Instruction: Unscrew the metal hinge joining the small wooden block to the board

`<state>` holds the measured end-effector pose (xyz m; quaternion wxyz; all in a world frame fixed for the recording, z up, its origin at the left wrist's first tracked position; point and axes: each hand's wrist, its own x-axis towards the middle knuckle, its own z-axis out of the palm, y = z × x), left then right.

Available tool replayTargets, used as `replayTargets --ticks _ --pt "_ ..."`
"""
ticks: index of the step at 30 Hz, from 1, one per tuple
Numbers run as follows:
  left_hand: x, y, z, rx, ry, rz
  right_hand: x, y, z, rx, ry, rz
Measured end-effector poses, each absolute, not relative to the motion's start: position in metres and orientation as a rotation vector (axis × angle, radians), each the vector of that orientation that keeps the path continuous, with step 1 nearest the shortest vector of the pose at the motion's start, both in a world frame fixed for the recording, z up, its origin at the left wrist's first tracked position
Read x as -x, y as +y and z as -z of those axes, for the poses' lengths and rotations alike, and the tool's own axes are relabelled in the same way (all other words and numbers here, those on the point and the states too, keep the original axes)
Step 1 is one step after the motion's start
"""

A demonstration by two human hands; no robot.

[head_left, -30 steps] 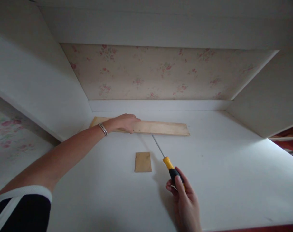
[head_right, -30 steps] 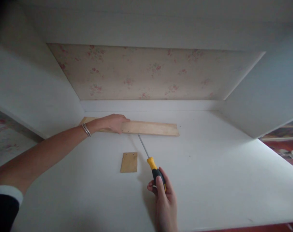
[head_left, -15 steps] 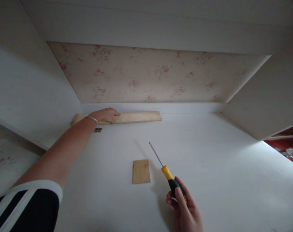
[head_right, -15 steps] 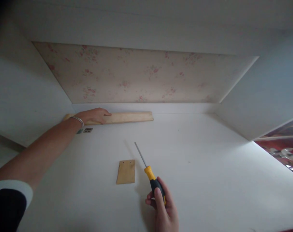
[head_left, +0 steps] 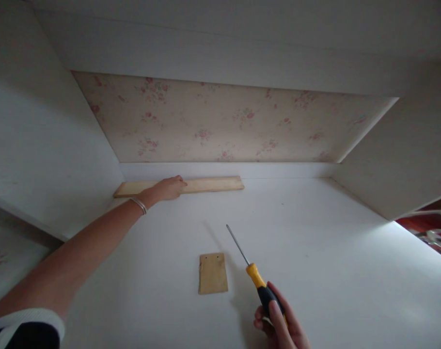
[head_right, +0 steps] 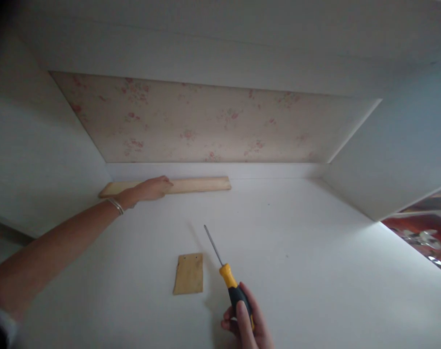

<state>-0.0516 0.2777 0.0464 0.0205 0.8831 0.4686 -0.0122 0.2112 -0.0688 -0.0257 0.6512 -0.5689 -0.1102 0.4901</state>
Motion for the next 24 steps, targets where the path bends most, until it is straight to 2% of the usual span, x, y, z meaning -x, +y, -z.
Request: replayTargets --ticks 3,7,11,17,24 --pt "0.022 0.209 -0.046 -2.771 1.281 -0.13 -0.217 -0.07 0.026 1.257 -0.225 -1.142" --pt "-0.005 0.108 -0.038 -2.765 0.86 -0.115 -0.221 -0.073 0.024 1.245 -0.244 -1.184" --pt "-0.008 0.058 -0.02 -2.69 0.736 -0.149 -0.216 -0.076 0.019 1.267 -0.307 -1.166" --pt "0.019 0.072 -0.012 -2.725 0.901 -0.183 -0.212 -0.08 0.016 1.397 -0.481 -1.146" --pt "0.076 0.12 -0.001 -2.579 1.503 -0.107 -0.193 -0.044 -0.006 1.396 -1.385 -0.824"
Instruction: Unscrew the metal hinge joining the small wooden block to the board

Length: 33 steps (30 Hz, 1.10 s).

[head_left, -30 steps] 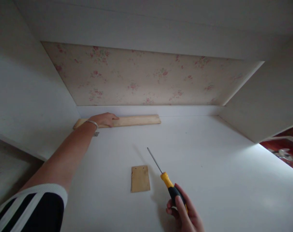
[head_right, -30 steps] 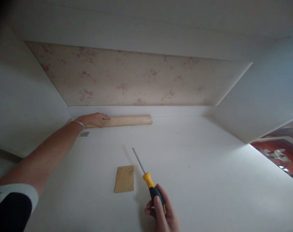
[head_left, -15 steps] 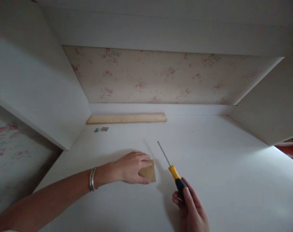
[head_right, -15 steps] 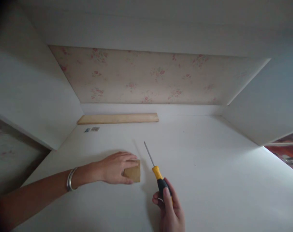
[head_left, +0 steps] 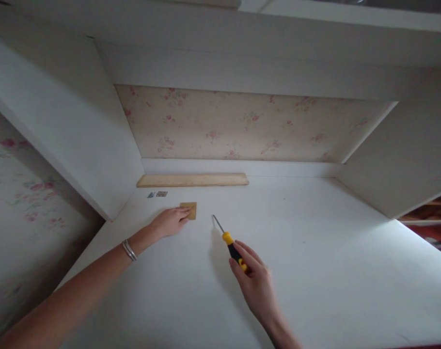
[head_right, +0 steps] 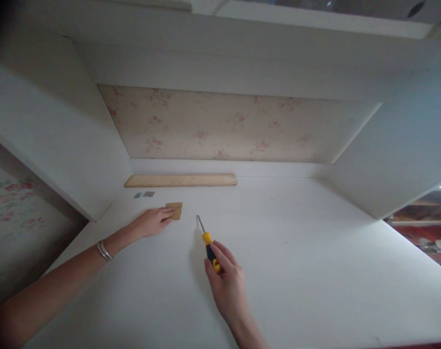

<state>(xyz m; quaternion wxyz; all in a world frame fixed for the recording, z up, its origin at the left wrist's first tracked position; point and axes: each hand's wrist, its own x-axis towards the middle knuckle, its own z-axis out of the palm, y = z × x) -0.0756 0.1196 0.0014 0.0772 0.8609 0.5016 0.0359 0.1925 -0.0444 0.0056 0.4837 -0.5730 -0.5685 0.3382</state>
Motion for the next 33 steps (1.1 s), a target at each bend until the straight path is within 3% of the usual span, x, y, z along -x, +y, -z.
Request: replayTargets --ticks 7,13,23,33 --pt "0.102 0.135 0.005 -2.418 1.921 -0.217 -0.127 0.031 -0.013 1.58 -2.271 -0.324" --pt "0.101 0.143 0.007 -2.423 2.051 -0.234 -0.086 0.077 -0.003 1.502 -2.456 -0.145" --pt "0.094 0.17 0.006 -2.362 2.201 -0.226 -0.066 0.111 0.003 1.449 -2.466 -0.174" --pt "0.093 0.174 0.008 -2.341 2.173 -0.311 -0.081 0.097 0.006 1.344 -2.362 -0.409"
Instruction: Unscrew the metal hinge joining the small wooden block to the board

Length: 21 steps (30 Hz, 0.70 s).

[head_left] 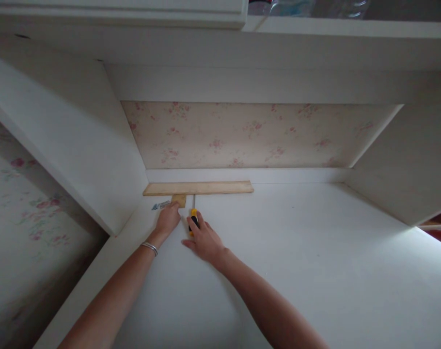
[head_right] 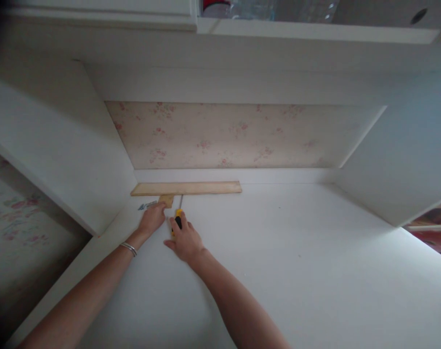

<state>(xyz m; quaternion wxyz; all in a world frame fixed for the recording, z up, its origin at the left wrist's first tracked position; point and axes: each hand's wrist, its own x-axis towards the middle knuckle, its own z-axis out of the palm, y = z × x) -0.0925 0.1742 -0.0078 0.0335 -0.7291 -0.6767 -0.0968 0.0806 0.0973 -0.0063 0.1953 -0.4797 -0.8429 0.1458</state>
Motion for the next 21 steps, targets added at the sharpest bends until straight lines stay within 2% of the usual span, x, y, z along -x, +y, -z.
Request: replayTargets --ticks 6,10,15,21 --pt "0.082 0.149 0.004 2.102 -2.1 0.506 -0.123 0.059 -0.01 1.251 -2.324 -0.405" --pt "0.067 0.115 -0.003 2.049 -2.206 0.687 -0.16 0.041 -0.007 1.39 -2.144 -0.49" --pt "0.035 0.063 -0.009 2.211 -2.362 0.848 -0.188 0.027 0.013 1.582 -1.798 -0.744" --pt "-0.016 0.026 -0.002 2.704 -2.388 1.084 -0.194 0.015 0.023 1.414 -1.866 -0.892"
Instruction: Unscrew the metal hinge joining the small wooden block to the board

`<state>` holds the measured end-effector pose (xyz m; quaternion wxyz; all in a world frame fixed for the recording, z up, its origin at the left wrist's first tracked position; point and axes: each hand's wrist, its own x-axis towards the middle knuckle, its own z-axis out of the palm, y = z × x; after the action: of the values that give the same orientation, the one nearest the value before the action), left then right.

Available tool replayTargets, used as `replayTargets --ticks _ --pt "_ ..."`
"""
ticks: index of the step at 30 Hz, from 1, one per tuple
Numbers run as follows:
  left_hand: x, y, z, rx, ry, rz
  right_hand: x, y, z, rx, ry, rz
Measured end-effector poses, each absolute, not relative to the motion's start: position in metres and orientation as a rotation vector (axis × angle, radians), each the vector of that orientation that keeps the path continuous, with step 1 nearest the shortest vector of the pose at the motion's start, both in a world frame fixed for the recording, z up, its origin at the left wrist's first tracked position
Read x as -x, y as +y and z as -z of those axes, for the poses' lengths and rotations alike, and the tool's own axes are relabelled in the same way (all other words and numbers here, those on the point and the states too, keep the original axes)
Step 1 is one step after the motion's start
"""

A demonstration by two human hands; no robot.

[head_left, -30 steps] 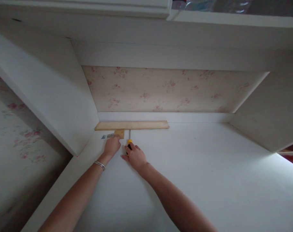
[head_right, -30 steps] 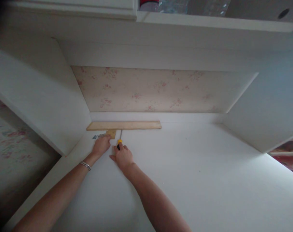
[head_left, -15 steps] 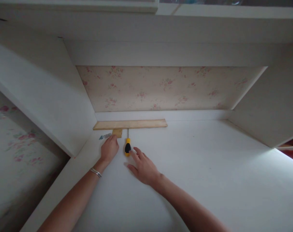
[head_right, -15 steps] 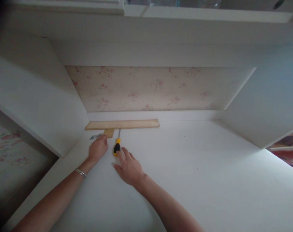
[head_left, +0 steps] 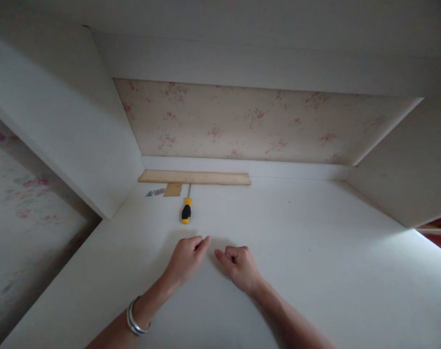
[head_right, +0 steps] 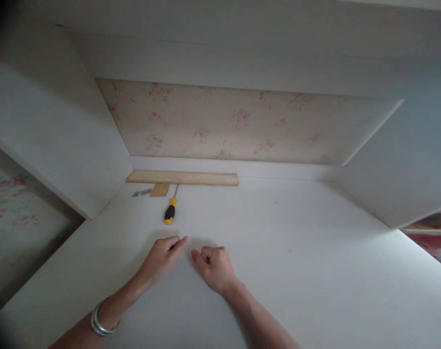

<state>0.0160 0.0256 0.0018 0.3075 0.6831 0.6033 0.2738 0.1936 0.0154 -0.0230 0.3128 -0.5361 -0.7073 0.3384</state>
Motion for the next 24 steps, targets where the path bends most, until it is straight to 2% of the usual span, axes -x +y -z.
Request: replayTargets --ticks 10,24 --pt "-0.018 0.028 0.008 -1.616 1.304 -0.648 -0.197 0.018 0.023 1.398 -1.833 -0.868" --pt "-0.014 0.026 0.006 -1.575 1.275 -0.569 -0.198 0.019 0.026 1.367 -1.816 -0.844"
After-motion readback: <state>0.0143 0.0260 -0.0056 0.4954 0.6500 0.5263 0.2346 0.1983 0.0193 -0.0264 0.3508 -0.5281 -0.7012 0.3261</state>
